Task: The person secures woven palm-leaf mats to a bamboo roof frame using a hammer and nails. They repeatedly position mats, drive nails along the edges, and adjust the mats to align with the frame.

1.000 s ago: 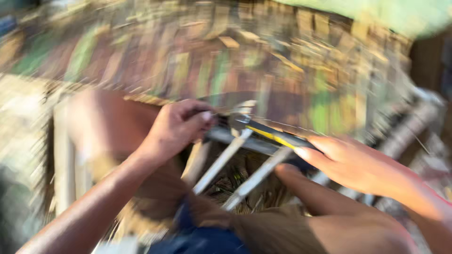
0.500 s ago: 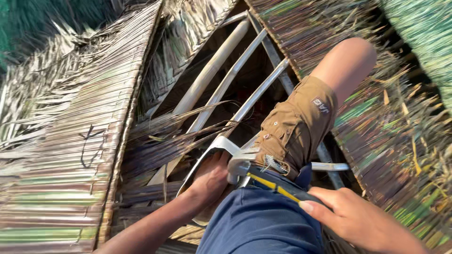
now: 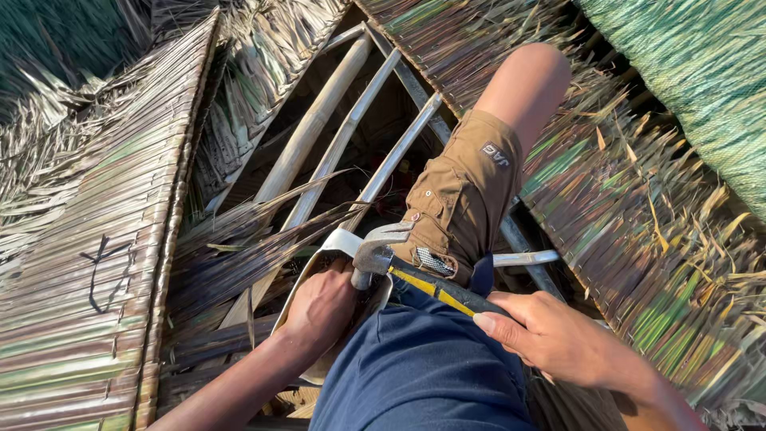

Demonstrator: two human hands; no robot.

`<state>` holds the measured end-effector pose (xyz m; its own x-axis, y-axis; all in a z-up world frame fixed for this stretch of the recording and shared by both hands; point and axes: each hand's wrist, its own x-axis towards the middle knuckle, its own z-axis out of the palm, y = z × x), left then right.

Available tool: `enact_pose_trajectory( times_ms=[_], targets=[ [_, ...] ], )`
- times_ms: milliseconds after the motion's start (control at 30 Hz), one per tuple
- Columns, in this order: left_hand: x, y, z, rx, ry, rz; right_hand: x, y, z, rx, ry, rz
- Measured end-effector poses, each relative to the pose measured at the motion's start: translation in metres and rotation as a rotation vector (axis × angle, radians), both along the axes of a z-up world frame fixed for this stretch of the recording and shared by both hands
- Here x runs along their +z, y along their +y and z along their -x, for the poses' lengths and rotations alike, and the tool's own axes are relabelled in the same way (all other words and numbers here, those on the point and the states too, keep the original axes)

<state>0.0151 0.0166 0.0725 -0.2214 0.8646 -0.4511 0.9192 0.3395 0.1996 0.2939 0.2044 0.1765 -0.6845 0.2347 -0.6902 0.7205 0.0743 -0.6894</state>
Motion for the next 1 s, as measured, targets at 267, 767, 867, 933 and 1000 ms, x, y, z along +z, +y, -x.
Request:
enact_pose_trajectory(
  times_ms=[267,767,867,933,1000],
  targets=[
    [0.133,0.06,-0.035,-0.192,-0.041,-0.049,0.0,0.008,-0.07,-0.238,0.087,-0.059],
    [-0.126,0.348,-0.236,-0.707,-0.448,-0.253,-0.174,0.071,-0.216,-1.117,-0.121,-0.089],
    [-0.215,0.359,-0.266,-0.699,-0.502,-0.172,-0.203,0.063,-0.234,-1.213,-0.208,-0.132],
    [-0.266,0.362,-0.275,-0.712,-0.561,-0.154,-0.22,0.056,-0.237,-1.29,-0.242,-0.143],
    [-0.309,0.358,-0.282,-0.642,-0.652,-0.154,-0.236,0.046,-0.235,-1.364,-0.268,-0.069]
  ],
)
